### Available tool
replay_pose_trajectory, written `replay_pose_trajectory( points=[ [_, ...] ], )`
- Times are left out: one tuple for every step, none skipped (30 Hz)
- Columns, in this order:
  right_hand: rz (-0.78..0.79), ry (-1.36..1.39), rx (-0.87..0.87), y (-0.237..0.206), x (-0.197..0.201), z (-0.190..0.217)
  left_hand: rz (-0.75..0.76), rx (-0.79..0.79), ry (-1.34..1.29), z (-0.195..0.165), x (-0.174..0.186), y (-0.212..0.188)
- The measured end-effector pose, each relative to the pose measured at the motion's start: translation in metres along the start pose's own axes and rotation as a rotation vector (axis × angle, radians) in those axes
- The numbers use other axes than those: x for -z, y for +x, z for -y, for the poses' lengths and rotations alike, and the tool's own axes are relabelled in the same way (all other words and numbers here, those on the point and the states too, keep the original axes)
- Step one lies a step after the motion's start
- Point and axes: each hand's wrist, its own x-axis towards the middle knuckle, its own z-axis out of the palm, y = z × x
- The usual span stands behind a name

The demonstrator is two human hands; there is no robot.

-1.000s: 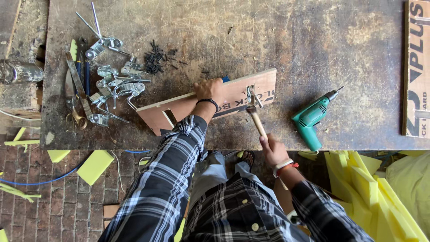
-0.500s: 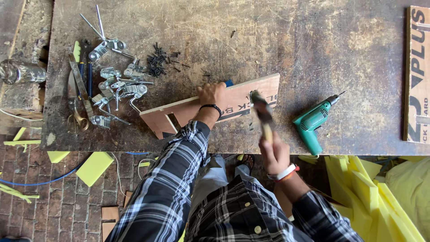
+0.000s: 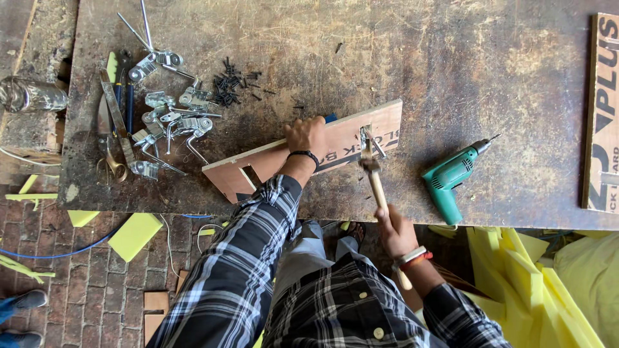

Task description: The person installs metal hinges onto a wooden board using a power drill and a hammer. They position the hinges, drive screws with the drill, and tap components with the hammer to secure them.

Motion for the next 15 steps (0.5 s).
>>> replay_pose_trajectory(
  points=[
    [-0.001, 0.026, -0.005, 0.008, 0.003, 0.010, -0.051, -0.011, 0.015, 0.000, -0.003, 0.000],
    [-0.006, 0.190, 0.016, 0.011, 0.007, 0.020, -0.048, -0.025, 0.021, 0.000, -0.007, -0.001],
    [-0.004, 0.358, 0.042, 0.015, 0.011, 0.029, -0.051, -0.034, 0.032, 0.000, -0.012, -0.002],
    [0.005, 0.528, 0.070, 0.020, 0.014, 0.039, -0.057, -0.038, 0.044, 0.001, -0.014, -0.003],
    [-0.038, 0.482, 0.111, 0.024, 0.017, 0.049, -0.079, -0.049, 0.017, 0.003, -0.016, -0.005],
    [-0.082, 0.433, 0.146, 0.024, 0.022, 0.056, -0.095, -0.060, -0.014, 0.004, -0.018, -0.009],
    [-0.125, 0.386, 0.178, 0.024, 0.026, 0.061, -0.108, -0.071, -0.043, 0.009, -0.019, -0.013],
    [-0.158, 0.306, 0.170, 0.025, 0.030, 0.067, -0.072, -0.066, -0.008, 0.017, -0.017, -0.018],
    [-0.191, 0.223, 0.165, 0.025, 0.034, 0.070, -0.037, -0.060, 0.023, 0.025, -0.014, -0.022],
    [-0.223, 0.138, 0.166, 0.027, 0.036, 0.074, -0.004, -0.050, 0.051, 0.033, -0.010, -0.025],
    [-0.191, 0.141, 0.150, 0.028, 0.037, 0.076, 0.031, -0.024, 0.047, 0.043, -0.004, -0.029],
    [-0.161, 0.140, 0.131, 0.031, 0.037, 0.079, 0.069, -0.002, 0.039, 0.053, 0.001, -0.034],
    [-0.133, 0.139, 0.112, 0.034, 0.036, 0.081, 0.106, 0.019, 0.031, 0.057, 0.005, -0.039],
    [-0.097, 0.130, 0.092, 0.038, 0.033, 0.084, 0.091, 0.000, 0.053, 0.057, 0.007, -0.044],
    [-0.060, 0.124, 0.073, 0.042, 0.026, 0.088, 0.073, -0.017, 0.078, 0.058, 0.010, -0.050]
  ],
)
